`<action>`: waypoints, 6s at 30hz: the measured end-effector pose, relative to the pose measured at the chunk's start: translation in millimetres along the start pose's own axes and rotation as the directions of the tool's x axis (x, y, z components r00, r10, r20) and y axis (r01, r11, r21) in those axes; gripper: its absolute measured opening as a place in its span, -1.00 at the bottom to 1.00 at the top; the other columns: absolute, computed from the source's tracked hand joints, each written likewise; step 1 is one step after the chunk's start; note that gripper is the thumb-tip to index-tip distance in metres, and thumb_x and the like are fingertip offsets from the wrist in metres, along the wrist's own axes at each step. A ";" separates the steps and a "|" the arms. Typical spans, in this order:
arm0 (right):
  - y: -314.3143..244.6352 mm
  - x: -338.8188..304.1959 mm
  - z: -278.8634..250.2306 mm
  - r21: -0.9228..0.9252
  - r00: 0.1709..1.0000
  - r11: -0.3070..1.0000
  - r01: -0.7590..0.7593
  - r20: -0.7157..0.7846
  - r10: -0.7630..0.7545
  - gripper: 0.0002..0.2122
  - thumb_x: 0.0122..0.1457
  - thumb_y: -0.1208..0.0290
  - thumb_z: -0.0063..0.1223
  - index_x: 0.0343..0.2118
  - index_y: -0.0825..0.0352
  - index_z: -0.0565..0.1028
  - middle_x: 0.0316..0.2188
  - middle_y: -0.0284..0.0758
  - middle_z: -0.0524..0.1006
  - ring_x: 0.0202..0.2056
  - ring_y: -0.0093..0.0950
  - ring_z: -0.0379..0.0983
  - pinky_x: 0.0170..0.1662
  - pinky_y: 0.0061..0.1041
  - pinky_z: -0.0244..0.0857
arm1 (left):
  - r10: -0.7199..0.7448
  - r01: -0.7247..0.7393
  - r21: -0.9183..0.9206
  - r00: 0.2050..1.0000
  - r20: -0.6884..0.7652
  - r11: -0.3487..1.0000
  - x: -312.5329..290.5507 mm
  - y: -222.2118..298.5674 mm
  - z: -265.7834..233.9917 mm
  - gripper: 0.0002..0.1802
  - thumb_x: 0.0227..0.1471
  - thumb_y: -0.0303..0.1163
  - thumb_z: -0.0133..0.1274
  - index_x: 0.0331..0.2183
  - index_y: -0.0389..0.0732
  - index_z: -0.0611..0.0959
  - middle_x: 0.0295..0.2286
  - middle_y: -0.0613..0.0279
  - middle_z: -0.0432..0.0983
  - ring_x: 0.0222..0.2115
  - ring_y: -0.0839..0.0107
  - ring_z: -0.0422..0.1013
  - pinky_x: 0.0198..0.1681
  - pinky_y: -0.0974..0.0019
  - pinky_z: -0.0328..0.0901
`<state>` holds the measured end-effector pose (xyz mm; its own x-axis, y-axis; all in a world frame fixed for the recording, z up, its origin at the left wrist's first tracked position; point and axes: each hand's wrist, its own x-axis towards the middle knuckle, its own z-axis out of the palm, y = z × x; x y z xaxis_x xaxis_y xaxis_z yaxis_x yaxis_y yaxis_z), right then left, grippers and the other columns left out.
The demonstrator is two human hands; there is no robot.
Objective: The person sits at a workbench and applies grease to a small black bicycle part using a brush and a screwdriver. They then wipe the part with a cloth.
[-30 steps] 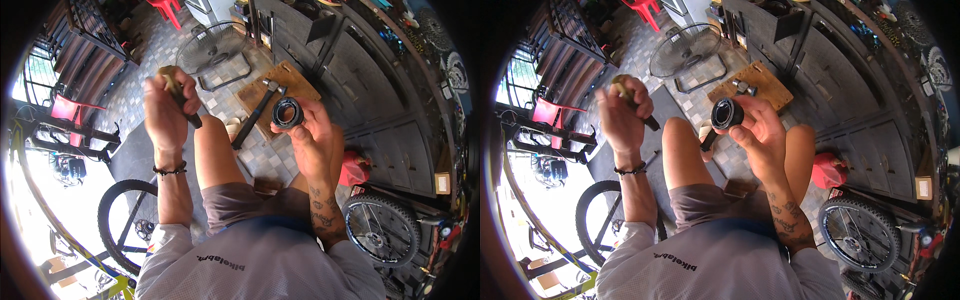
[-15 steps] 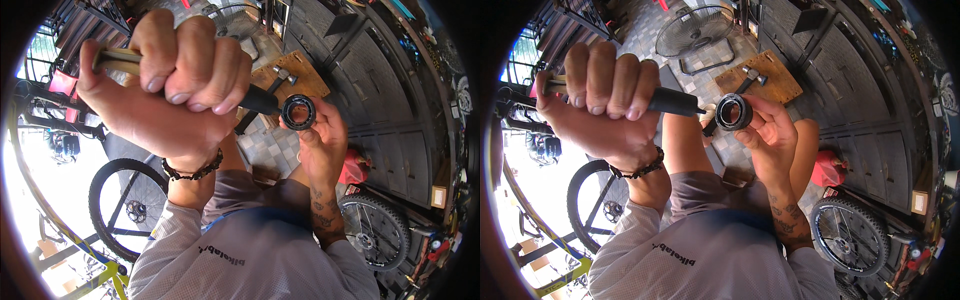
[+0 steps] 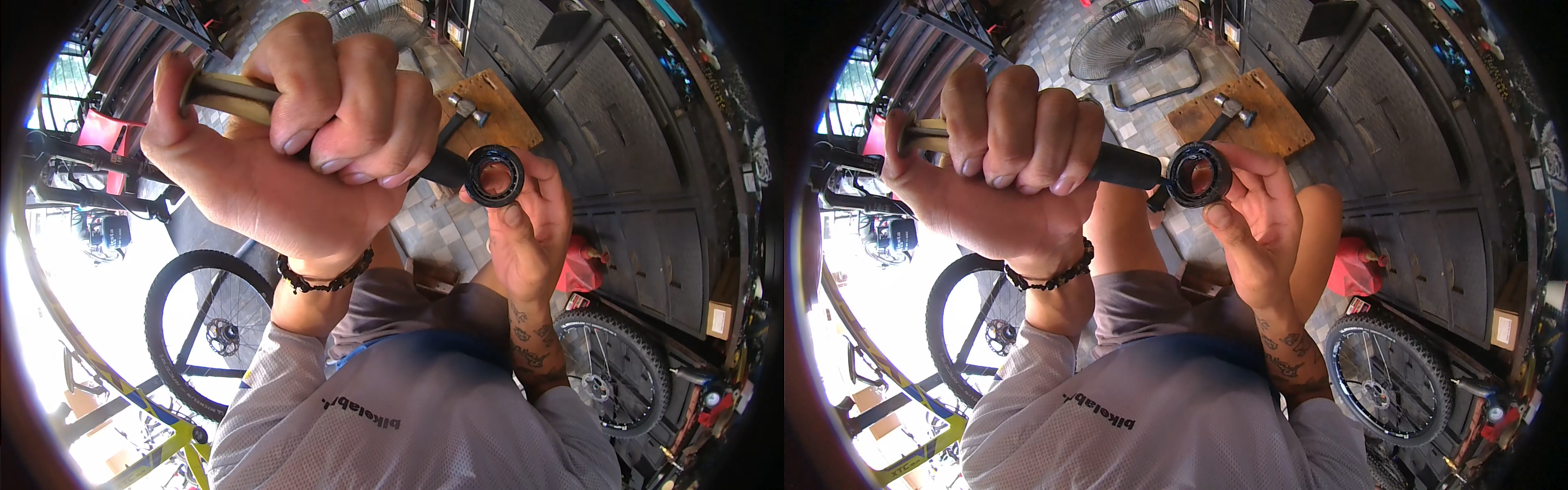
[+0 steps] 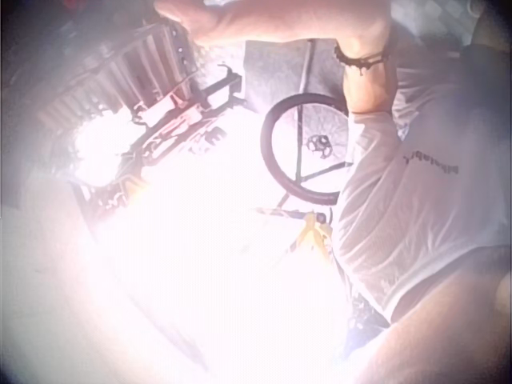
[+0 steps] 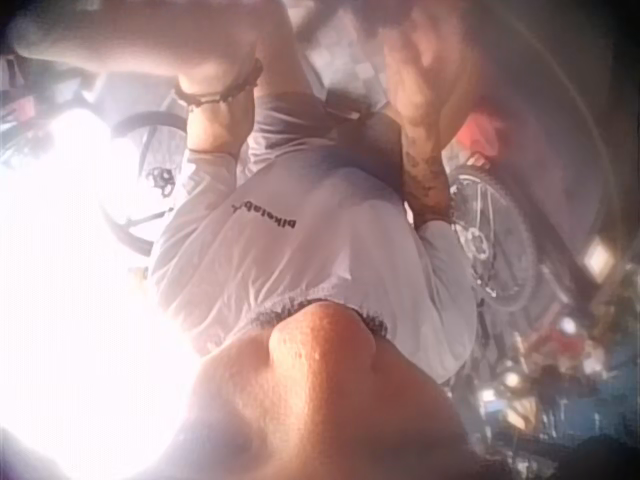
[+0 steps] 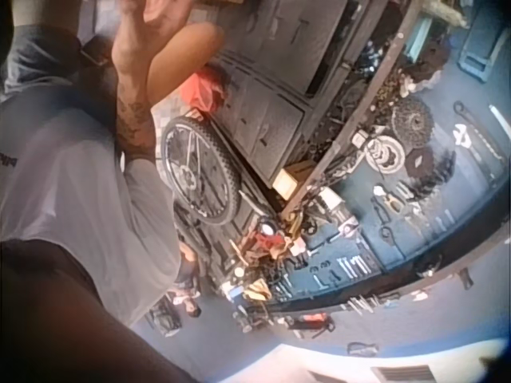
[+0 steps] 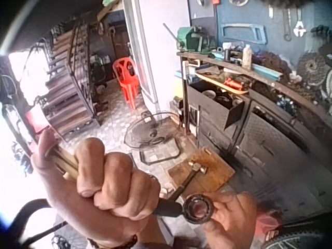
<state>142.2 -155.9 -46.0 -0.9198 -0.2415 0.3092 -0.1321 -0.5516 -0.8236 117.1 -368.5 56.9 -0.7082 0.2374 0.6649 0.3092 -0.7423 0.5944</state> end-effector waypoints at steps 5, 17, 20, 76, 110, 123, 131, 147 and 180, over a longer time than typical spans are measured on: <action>-0.5 0.8 -0.1 -0.008 1.000 1.000 -0.001 0.017 0.002 -0.44 0.30 0.34 0.25 0.21 0.54 0.27 -0.02 -0.12 0.51 -0.01 -0.38 0.49 0.06 -0.22 0.45 | -0.021 0.021 -0.006 1.000 0.003 1.000 0.5 -3.1 2.4 -0.40 0.27 0.26 -0.21 -0.58 0.00 0.27 -0.66 0.40 0.17 -0.68 0.48 0.05 -0.56 0.33 0.08; 1.9 1.9 0.0 -0.021 1.000 1.000 0.008 0.004 -0.008 -0.44 0.27 0.36 0.27 0.20 0.53 0.29 -0.03 -0.13 0.53 -0.02 -0.41 0.51 0.09 -0.23 0.48 | 0.023 -0.025 -0.052 0.999 -0.029 0.998 -4.1 -9.2 -2.5 -0.40 0.28 0.25 -0.22 -0.59 0.00 0.28 -0.67 0.39 0.17 -0.67 0.47 0.07 -0.58 0.35 0.06; 2.5 2.2 0.0 -0.025 1.000 1.000 0.018 0.001 -0.018 -0.44 0.26 0.38 0.27 0.20 0.53 0.29 -0.03 -0.13 0.53 -0.01 -0.40 0.51 0.09 -0.23 0.48 | 0.085 -0.093 -0.078 0.991 -0.106 0.993 -6.6 -14.5 0.8 -0.40 0.29 0.24 -0.23 -0.59 0.00 0.27 -0.67 0.39 0.17 -0.68 0.47 0.06 -0.58 0.34 0.05; 7.9 2.9 -6.1 0.050 0.996 0.997 0.055 0.064 -0.058 -0.45 0.18 0.69 0.28 0.19 0.43 0.27 0.21 -0.03 0.40 0.22 -0.29 0.42 0.30 -0.23 0.32 | -0.009 0.004 0.046 0.995 0.096 0.999 -2.8 -1.1 -9.3 -0.44 0.33 0.20 -0.28 -0.54 0.00 0.31 -0.60 0.40 0.21 -0.65 0.49 0.06 -0.51 0.31 0.10; 12.4 5.4 3.8 -0.074 0.981 0.980 0.187 0.065 -0.182 -0.38 0.10 0.80 0.29 0.20 0.42 0.27 0.17 -0.04 0.38 0.16 -0.32 0.46 0.24 -0.28 0.39 | -0.024 0.022 0.050 0.999 0.041 0.998 -8.0 3.7 -4.2 -0.46 0.34 0.13 -0.26 -0.56 -0.01 0.31 -0.62 0.38 0.18 -0.66 0.47 0.06 -0.51 0.29 0.10; 14.9 6.7 7.1 -0.134 0.963 0.954 0.270 0.068 -0.263 -0.40 0.07 0.79 0.32 0.14 0.40 0.28 0.10 -0.07 0.37 0.06 -0.38 0.46 0.17 -0.33 0.41 | -0.024 0.022 0.050 0.998 0.053 0.998 -8.9 4.9 -3.3 -0.46 0.33 0.11 -0.27 -0.57 -0.01 0.31 -0.62 0.38 0.21 -0.66 0.48 0.08 -0.51 0.29 0.11; 17.7 7.5 6.7 -0.179 0.953 0.936 0.303 0.069 -0.295 -0.39 0.03 0.83 0.30 0.12 0.35 0.27 0.07 -0.11 0.35 0.04 -0.41 0.44 0.15 -0.34 0.43 | -0.031 0.028 0.048 0.998 0.061 0.998 -9.4 5.1 -3.5 -0.46 0.34 0.12 -0.28 -0.57 -0.02 0.31 -0.62 0.39 0.22 -0.65 0.48 0.09 -0.52 0.30 0.11; 19.4 10.6 4.3 -0.272 0.914 0.873 0.404 0.139 -0.380 -0.36 0.01 0.81 0.35 0.09 0.24 0.24 0.07 -0.17 0.28 0.04 -0.47 0.35 0.14 -0.39 0.41 | 0.008 -0.012 0.066 0.998 0.068 0.998 -9.1 3.5 2.2 -0.47 0.38 0.11 -0.31 -0.54 -0.01 0.32 -0.62 0.40 0.23 -0.67 0.50 0.08 -0.56 0.31 0.09; 19.4 8.2 1.9 -0.475 0.849 0.711 0.519 0.188 -0.494 -0.42 0.02 0.66 0.42 -0.06 0.25 0.18 -0.04 -0.16 0.25 0.03 -0.22 0.45 0.09 -0.24 0.49 | 0.014 -0.015 0.027 0.999 0.046 1.000 -14.0 -5.7 13.8 -0.46 0.41 0.14 -0.29 -0.51 0.00 0.33 -0.62 0.41 0.24 -0.71 0.52 0.10 -0.59 0.34 0.13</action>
<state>132.8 -170.1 -58.5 -0.6463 -0.0824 0.7586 -0.7465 -0.1378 -0.6509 134.0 -358.9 50.5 -0.6739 0.2559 0.6931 0.3367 -0.7287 0.5964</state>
